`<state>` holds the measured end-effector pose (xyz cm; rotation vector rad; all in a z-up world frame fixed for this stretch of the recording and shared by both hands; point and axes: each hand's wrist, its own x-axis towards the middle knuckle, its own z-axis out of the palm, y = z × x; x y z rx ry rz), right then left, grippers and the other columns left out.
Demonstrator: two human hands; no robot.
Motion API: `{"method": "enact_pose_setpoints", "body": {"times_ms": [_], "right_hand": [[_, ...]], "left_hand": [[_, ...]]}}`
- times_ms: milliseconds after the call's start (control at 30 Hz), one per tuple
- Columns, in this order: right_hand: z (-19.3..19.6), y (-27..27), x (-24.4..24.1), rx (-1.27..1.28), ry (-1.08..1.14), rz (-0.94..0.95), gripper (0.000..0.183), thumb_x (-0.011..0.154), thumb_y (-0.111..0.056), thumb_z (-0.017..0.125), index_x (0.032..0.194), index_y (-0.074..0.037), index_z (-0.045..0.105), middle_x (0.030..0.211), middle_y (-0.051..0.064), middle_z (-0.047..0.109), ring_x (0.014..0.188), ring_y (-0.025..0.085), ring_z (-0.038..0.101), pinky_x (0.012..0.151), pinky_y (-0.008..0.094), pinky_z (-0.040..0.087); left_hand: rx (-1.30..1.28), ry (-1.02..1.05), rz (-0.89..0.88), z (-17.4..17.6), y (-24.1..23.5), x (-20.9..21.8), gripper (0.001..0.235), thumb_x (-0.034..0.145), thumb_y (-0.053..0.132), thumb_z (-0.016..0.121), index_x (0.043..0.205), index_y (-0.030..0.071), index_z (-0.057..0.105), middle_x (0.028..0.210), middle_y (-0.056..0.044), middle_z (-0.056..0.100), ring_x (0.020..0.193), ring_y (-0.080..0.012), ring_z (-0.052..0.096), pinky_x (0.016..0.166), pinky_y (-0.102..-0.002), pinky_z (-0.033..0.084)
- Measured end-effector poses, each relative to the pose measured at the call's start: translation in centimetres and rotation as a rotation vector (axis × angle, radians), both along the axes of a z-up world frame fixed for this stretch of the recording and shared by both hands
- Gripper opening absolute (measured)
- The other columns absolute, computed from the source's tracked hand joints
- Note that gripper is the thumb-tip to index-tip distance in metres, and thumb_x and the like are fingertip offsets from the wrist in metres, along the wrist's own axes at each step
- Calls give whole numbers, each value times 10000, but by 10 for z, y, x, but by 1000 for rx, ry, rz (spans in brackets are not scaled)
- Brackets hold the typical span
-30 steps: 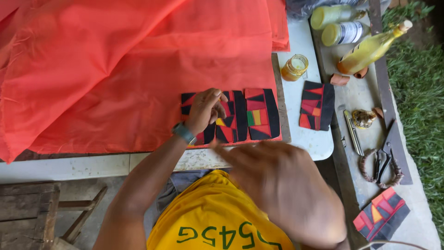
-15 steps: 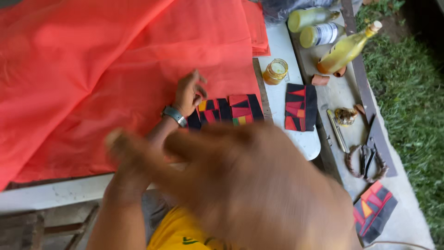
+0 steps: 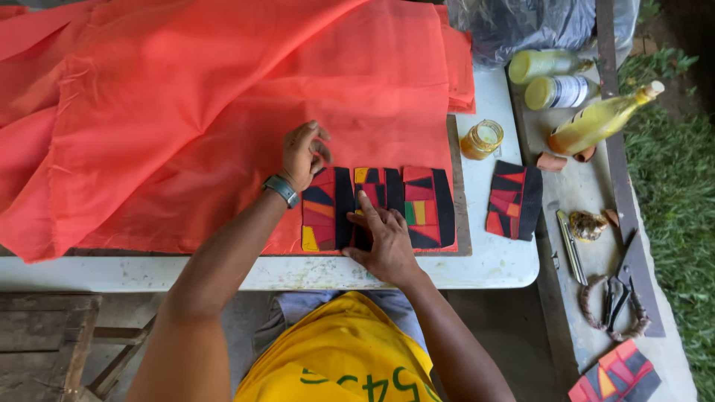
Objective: The person arranges small patterned fabric pieces on a large red cloth laid on a table. They pick up, place, and adjust the pieces to form a pattern, occasionally moving them aside and repositioning them. The person also briefly touches a small glass jar on the table.
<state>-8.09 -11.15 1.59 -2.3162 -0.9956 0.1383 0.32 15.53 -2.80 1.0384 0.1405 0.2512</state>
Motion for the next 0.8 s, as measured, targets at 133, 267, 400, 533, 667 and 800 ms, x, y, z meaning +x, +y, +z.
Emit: {"method": "enact_pose_setpoints", "body": {"times_ms": [133,267,400,533,667,800], "right_hand": [[4,2,-1,-26,14,-25,1174,706,-325,898,1601,-42,194,1326,-14,696,1238,287,545,1165,481,293],[10,4,-2,30,-5,-33,1192,688,-323,911,1602,-41,199,1285,-25,714,1263,274,561,1155,453,317],[4,4,0,54,-8,-40,1215,664,-303,925,1593,-43,187,1280,2,726,1246,304,560,1138,447,334],[-14,-11,11,457,280,-97,1136,834,-253,857,1653,-90,86,1438,140,595,1258,266,620,1102,383,466],[-31,-25,38,1077,788,-289,947,981,-167,661,1667,-191,9,1513,179,482,1227,242,640,1039,384,509],[-36,-30,47,1210,985,-470,874,964,-156,590,1651,-251,59,1401,142,533,1105,253,646,916,429,526]], "left_hand": [[16,-104,-45,-11,-6,-39,391,1042,432,547,986,48,592,1010,-92,648,603,-188,670,367,-239,309],[-26,-92,-47,-18,-17,-69,347,1061,388,533,999,52,593,1002,-86,645,614,-181,676,380,-238,330],[57,-9,25,-18,-34,-103,271,1070,296,602,1039,26,603,949,-113,638,644,-188,663,408,-256,338],[155,-106,45,-19,-51,-134,321,1069,359,537,1007,50,599,884,-49,648,635,-137,677,430,-226,363],[338,-56,-74,-14,-80,-140,333,1071,378,511,1017,63,606,682,-38,668,522,-62,517,452,-208,342],[388,-128,-163,0,-118,-133,349,1110,386,531,997,64,601,678,-53,663,546,-47,477,501,-212,350]]}}
